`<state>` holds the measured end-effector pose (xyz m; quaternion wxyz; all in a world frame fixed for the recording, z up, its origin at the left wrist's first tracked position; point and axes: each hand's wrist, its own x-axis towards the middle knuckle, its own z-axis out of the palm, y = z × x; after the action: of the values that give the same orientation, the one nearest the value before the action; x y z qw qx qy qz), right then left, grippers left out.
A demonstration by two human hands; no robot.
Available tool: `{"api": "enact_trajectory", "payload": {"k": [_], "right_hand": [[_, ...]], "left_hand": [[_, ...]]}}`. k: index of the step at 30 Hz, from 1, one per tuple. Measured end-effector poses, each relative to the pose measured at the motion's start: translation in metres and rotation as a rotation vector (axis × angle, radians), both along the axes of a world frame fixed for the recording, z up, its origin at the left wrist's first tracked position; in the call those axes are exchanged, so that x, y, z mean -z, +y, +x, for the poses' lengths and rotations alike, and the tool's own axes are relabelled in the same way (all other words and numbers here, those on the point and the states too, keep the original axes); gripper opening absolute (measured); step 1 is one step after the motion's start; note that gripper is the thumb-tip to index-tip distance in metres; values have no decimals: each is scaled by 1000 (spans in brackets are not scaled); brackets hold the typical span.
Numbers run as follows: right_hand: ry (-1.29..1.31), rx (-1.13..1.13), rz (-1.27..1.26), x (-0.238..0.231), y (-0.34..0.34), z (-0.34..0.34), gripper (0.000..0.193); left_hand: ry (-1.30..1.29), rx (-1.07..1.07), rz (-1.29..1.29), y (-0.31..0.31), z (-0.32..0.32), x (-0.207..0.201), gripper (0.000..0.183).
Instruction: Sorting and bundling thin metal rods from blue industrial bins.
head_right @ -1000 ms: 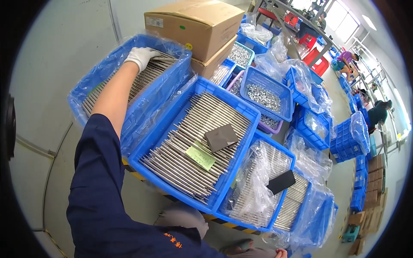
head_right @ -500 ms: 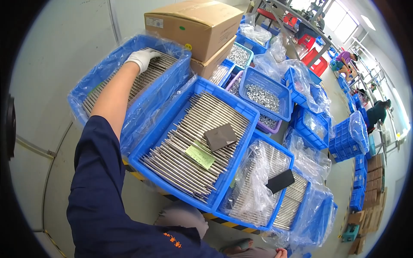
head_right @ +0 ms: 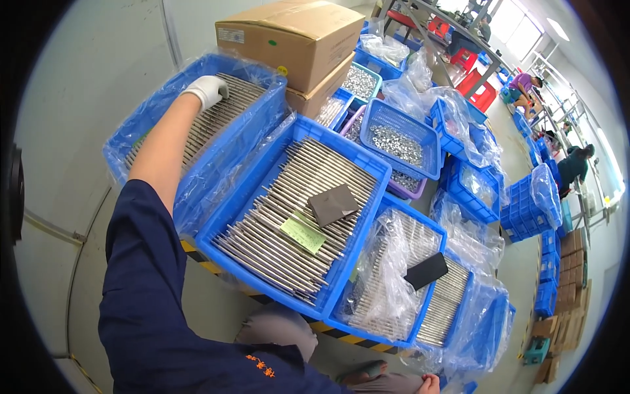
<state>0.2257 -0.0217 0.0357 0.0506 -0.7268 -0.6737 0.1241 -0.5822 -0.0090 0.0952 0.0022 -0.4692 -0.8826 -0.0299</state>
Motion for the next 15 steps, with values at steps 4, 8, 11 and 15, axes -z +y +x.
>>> {"api": "enact_trajectory", "payload": {"k": [4, 8, 11, 15], "right_hand": [[28, -9, 26, 4, 0, 5, 23], [16, 10, -2, -1, 0, -1, 23], [61, -22, 19, 1, 2, 2, 23], [54, -1, 8, 1, 3, -1, 24]], "left_hand": [[40, -10, 100, -2, 3, 8, 19], [-74, -78, 432, -12, 1, 0, 25], [4, -90, 407, -13, 8, -6, 45], [125, -42, 15, 1, 35, 16, 62]]}}
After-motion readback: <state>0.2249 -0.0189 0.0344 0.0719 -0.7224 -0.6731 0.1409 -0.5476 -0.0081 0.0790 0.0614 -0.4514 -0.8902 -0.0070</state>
